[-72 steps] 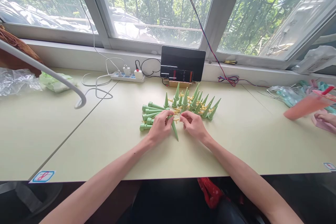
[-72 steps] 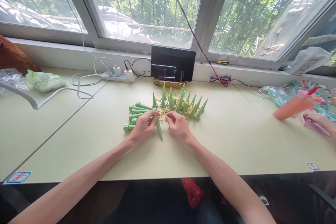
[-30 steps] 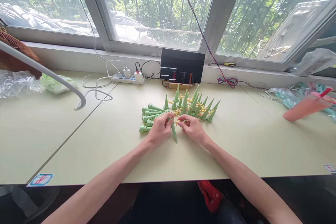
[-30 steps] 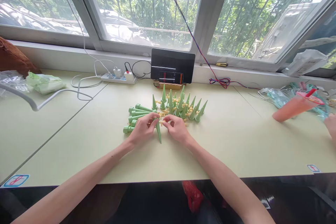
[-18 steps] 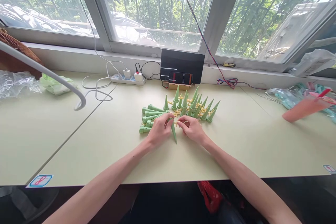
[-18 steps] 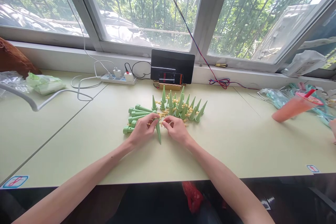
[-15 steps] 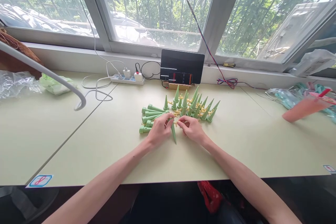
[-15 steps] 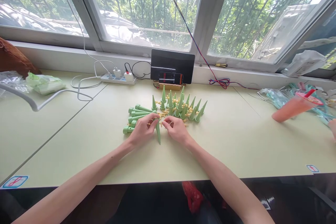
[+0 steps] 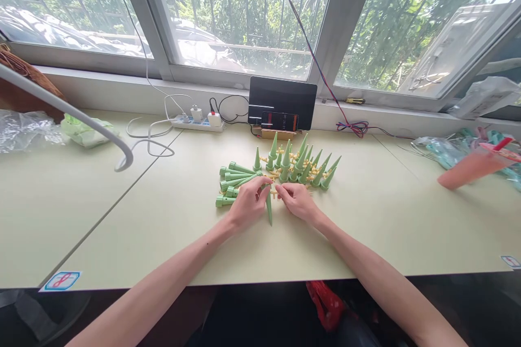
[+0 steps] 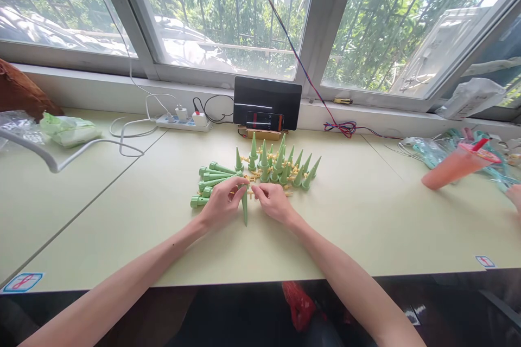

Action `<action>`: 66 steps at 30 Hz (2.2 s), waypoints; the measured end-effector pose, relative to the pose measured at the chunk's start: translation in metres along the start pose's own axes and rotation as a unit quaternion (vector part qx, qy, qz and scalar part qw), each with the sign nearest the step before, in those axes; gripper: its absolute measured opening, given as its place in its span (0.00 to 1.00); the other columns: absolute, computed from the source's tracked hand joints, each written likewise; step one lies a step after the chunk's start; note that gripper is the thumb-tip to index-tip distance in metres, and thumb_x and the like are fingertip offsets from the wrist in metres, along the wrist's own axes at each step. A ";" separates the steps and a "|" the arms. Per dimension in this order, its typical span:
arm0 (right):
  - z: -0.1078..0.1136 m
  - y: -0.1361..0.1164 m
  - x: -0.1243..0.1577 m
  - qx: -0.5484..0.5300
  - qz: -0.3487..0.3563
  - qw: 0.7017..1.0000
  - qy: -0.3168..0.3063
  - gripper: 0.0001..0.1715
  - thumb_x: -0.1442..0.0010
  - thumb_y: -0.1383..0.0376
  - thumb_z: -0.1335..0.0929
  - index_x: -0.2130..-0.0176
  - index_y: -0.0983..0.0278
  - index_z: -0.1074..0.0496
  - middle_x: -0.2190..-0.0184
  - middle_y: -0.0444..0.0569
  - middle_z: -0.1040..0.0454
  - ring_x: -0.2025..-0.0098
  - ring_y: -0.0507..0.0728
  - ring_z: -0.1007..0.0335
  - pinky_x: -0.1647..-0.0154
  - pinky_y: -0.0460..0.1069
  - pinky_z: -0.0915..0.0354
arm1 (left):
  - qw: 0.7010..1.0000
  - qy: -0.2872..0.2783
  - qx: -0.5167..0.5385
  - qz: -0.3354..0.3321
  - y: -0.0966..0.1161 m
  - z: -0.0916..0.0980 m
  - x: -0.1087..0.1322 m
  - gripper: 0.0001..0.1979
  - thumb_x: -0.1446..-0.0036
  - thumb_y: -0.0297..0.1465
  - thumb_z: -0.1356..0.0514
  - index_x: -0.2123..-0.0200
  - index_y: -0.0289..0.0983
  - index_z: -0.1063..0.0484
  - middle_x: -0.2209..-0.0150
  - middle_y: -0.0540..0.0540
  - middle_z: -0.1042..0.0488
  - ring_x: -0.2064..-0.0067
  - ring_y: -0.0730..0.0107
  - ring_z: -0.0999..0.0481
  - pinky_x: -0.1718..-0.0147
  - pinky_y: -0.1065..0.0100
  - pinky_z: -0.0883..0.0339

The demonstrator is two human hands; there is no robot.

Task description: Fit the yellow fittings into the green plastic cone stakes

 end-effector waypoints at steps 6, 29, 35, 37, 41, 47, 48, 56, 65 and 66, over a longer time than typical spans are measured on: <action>0.001 -0.004 0.002 -0.028 -0.001 1.000 0.007 0.18 0.37 0.52 0.37 0.67 0.63 0.32 0.77 0.42 0.33 0.81 0.50 0.39 0.80 0.45 0.42 | 1.000 0.011 -0.002 0.001 -0.001 0.001 0.000 0.07 0.37 0.28 0.47 0.60 0.38 0.29 0.64 0.47 0.25 0.71 0.72 0.31 0.73 0.71 0.36; 0.000 -0.010 0.002 -0.011 0.021 1.000 0.005 0.19 0.36 0.51 0.37 0.64 0.63 0.29 0.72 0.47 0.27 0.74 0.53 0.33 0.72 0.46 0.37 | 1.000 0.003 0.006 0.001 -0.001 -0.001 0.001 0.07 0.37 0.29 0.47 0.60 0.38 0.29 0.63 0.47 0.25 0.70 0.72 0.30 0.73 0.71 0.35; -0.002 -0.011 0.003 -0.012 0.038 0.999 -0.005 0.18 0.36 0.53 0.36 0.64 0.64 0.29 0.74 0.45 0.30 0.77 0.51 0.36 0.76 0.46 0.40 | 1.000 0.006 0.004 0.004 0.000 0.000 0.000 0.07 0.38 0.29 0.47 0.61 0.38 0.29 0.62 0.47 0.25 0.70 0.72 0.30 0.72 0.71 0.35; -0.003 -0.011 0.003 -0.007 0.036 0.999 -0.011 0.18 0.36 0.53 0.37 0.65 0.64 0.28 0.76 0.43 0.32 0.78 0.50 0.38 0.77 0.45 0.41 | 1.000 0.010 0.002 0.002 0.000 0.000 0.000 0.07 0.38 0.29 0.47 0.61 0.38 0.29 0.63 0.47 0.25 0.70 0.72 0.30 0.72 0.71 0.35; -0.003 -0.012 0.003 0.000 0.028 0.999 -0.018 0.19 0.36 0.52 0.37 0.65 0.64 0.28 0.78 0.43 0.34 0.80 0.50 0.40 0.78 0.45 0.42 | 1.000 0.014 0.000 -0.002 0.001 0.002 0.000 0.07 0.37 0.29 0.47 0.60 0.38 0.29 0.64 0.47 0.25 0.72 0.72 0.31 0.73 0.70 0.36; -0.004 -0.010 0.003 0.004 0.023 0.999 -0.023 0.19 0.36 0.51 0.38 0.65 0.63 0.28 0.78 0.43 0.33 0.80 0.51 0.38 0.78 0.46 0.41 | 1.000 0.017 0.001 -0.003 0.001 0.002 0.000 0.07 0.37 0.29 0.47 0.60 0.38 0.29 0.64 0.47 0.25 0.72 0.72 0.32 0.73 0.70 0.36; -0.004 -0.010 0.003 0.004 0.021 1.000 -0.021 0.19 0.36 0.51 0.38 0.65 0.63 0.28 0.78 0.43 0.33 0.80 0.51 0.38 0.78 0.46 0.41 | 1.000 0.017 0.002 -0.004 0.001 0.002 0.000 0.07 0.37 0.29 0.47 0.60 0.38 0.29 0.64 0.47 0.25 0.72 0.72 0.31 0.73 0.70 0.36; -0.004 -0.009 0.003 -0.011 0.019 1.000 -0.015 0.18 0.37 0.51 0.37 0.65 0.63 0.31 0.74 0.44 0.31 0.79 0.51 0.37 0.78 0.46 0.40 | 1.000 0.019 0.001 -0.005 0.001 0.002 0.000 0.07 0.37 0.29 0.47 0.60 0.38 0.29 0.64 0.47 0.24 0.71 0.72 0.30 0.73 0.71 0.36; -0.002 -0.007 0.002 0.013 0.022 1.000 -0.004 0.20 0.36 0.52 0.38 0.70 0.63 0.32 0.79 0.42 0.35 0.79 0.50 0.42 0.77 0.46 0.43 | 1.000 0.018 -0.002 -0.009 0.001 0.002 0.001 0.08 0.37 0.30 0.47 0.60 0.38 0.29 0.65 0.47 0.25 0.72 0.72 0.32 0.73 0.70 0.36; -0.003 -0.007 0.002 0.017 0.021 1.000 -0.004 0.20 0.36 0.51 0.38 0.70 0.63 0.32 0.80 0.42 0.35 0.80 0.50 0.42 0.78 0.46 0.44 | 1.000 0.018 -0.001 -0.010 0.001 0.001 0.001 0.08 0.37 0.30 0.47 0.60 0.38 0.29 0.65 0.47 0.25 0.72 0.72 0.32 0.73 0.70 0.36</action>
Point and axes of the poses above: each hand's wrist, its own x-axis away from the middle knuckle, its own z-axis out of the back of the hand, y = z × x, the point moved 9 cm from there along -x, towards the middle knuckle
